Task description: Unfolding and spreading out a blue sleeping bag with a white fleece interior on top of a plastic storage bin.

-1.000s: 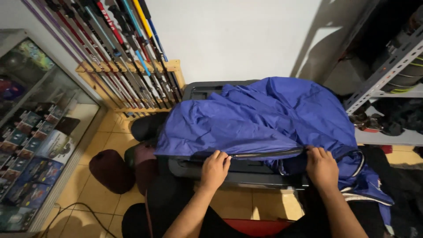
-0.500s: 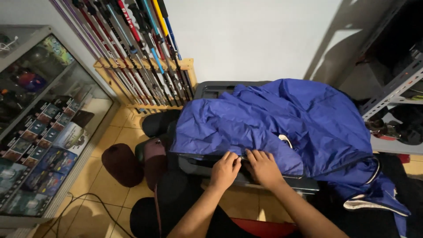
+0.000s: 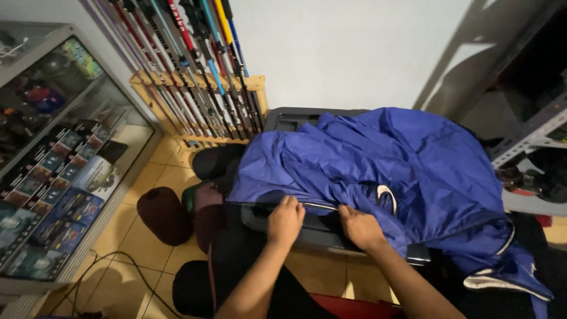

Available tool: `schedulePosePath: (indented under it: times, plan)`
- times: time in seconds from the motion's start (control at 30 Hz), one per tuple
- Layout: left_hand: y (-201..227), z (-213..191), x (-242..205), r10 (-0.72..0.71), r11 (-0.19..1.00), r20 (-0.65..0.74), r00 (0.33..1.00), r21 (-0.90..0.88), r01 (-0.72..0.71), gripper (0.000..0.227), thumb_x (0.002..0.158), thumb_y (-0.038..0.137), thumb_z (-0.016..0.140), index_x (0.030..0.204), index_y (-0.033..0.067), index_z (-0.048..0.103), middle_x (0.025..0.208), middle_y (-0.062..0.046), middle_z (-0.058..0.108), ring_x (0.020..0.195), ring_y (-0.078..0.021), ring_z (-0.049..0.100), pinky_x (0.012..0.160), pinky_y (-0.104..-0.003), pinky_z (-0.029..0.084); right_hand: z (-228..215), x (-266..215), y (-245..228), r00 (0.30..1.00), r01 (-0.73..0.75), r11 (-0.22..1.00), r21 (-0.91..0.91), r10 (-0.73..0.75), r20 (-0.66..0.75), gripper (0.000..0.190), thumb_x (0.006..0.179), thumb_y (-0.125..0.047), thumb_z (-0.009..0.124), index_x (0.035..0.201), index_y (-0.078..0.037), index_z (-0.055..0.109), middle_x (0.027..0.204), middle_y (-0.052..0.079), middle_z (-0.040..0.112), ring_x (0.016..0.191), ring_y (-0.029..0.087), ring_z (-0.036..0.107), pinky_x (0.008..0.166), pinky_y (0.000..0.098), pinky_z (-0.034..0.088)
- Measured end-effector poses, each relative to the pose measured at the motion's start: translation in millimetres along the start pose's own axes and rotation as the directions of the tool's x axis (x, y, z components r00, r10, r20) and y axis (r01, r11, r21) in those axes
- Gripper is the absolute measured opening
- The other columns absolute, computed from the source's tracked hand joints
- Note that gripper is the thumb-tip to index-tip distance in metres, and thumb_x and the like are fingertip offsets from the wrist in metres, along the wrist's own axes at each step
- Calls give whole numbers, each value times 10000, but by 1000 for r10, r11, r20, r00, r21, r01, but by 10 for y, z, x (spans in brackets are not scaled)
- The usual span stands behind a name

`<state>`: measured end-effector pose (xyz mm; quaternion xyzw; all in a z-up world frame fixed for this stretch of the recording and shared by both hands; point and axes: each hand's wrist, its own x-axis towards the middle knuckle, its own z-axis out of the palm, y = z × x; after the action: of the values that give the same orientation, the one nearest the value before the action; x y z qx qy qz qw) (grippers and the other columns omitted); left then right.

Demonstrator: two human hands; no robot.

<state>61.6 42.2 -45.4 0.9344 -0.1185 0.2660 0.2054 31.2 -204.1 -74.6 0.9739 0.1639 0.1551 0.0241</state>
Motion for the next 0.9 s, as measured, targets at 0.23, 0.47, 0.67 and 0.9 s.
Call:
schedulePosePath:
  times: [0.23, 0.47, 0.67, 0.9]
  plan:
    - [-522, -151, 110, 4, 931, -102, 995, 363, 34, 138, 825, 333, 647, 763, 242, 564, 765, 44, 616, 572, -162, 694, 497, -293, 582, 144, 11, -2, 997, -33, 998, 45, 30, 71, 116, 973, -297, 454, 1027, -250, 546, 879, -34, 685, 707, 214, 758, 575, 347, 600]
    - [-1078, -182, -28, -149, 955, 7, 989, 259, 142, 201, 895, 361, 591, 838, 169, 597, 789, -13, 621, 609, -233, 722, 538, -357, 601, 125, -17, 67, 991, -79, 996, 30, 75, 107, 114, 960, -310, 479, 998, -226, 547, 896, 3, 737, 699, 232, 764, 598, 362, 608]
    - [-889, -62, -45, -147, 988, 38, 988, -34, 148, 146, 947, 287, 607, 890, 153, 619, 849, -46, 634, 751, -315, 743, 591, -398, 619, -164, -98, 365, 914, -352, 928, 124, 312, 258, 242, 1003, -379, 449, 1164, -231, 553, 854, 80, 763, 802, 313, 785, 729, 460, 617]
    - [-18, 198, 173, 66, 964, 95, 993, -264, -39, 132, 960, 293, 647, 913, 173, 617, 855, -47, 620, 787, -318, 729, 612, -401, 612, -622, -383, 1138, 785, -618, 768, 171, 590, 189, 268, 1080, -355, 461, 1260, -222, 610, 909, 205, 785, 918, 405, 768, 808, 528, 592]
